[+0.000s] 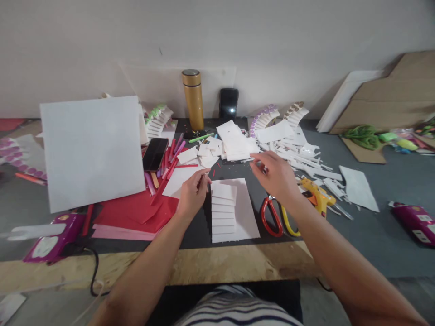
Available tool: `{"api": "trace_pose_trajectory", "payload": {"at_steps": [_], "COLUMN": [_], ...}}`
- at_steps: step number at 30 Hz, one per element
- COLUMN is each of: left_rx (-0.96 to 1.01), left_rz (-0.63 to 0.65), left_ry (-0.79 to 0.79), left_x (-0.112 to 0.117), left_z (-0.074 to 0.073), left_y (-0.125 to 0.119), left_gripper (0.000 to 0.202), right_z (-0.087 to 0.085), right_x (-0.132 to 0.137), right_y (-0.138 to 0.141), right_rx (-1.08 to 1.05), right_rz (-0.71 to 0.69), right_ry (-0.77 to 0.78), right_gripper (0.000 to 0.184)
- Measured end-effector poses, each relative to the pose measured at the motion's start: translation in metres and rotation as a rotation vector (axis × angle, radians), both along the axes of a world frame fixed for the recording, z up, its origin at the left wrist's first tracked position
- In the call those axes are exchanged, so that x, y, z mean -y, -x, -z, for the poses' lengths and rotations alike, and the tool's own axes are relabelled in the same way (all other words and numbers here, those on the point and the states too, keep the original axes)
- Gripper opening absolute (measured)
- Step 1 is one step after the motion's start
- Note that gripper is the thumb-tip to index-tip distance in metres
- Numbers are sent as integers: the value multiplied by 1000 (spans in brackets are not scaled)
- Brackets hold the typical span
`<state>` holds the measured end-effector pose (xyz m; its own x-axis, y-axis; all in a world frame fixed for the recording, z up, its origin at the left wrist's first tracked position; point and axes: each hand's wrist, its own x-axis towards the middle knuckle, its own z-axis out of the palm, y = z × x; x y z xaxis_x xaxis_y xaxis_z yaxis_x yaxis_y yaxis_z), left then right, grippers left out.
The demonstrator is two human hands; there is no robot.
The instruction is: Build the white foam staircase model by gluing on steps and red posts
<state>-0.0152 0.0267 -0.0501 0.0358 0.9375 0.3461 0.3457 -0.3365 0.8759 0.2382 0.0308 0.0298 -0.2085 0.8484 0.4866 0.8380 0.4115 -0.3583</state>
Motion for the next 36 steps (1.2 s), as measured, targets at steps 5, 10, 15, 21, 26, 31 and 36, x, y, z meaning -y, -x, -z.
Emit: {"api": "trace_pose_trajectory", "payload": {"at_steps": [5, 10, 15, 21, 26, 31, 36], "left_rx": [6, -46, -96, -95, -50, 90, 380], "left_rz": [-57, -117, -126, -122, -120, -93, 133], "left_ry": [20, 26, 1, -10, -47, -82, 129], "left_x": [0, -1, 1, 0, -2, -1, 4], "left_z": [0, 0, -2, 0, 2, -2, -22], "left_y": [0, 1, 1, 1, 4, 4, -1], "left_gripper": [30, 31, 33, 33, 34, 32, 39], "right_z": [-10, 0, 21, 24, 13, 11, 9], "right_x": [-72, -114, -134, -127, -89, -33, 8], "right_y": [23, 71, 94, 91, 62, 32, 27], "right_rx": [60, 282, 318, 147, -252, -672, -901], "right_rz": [6, -112, -130, -192, -128, -149, -215], "right_ry": [132, 205, 211, 183, 221, 433, 488], "right_gripper": [29, 31, 41, 22, 22, 32, 32]}}
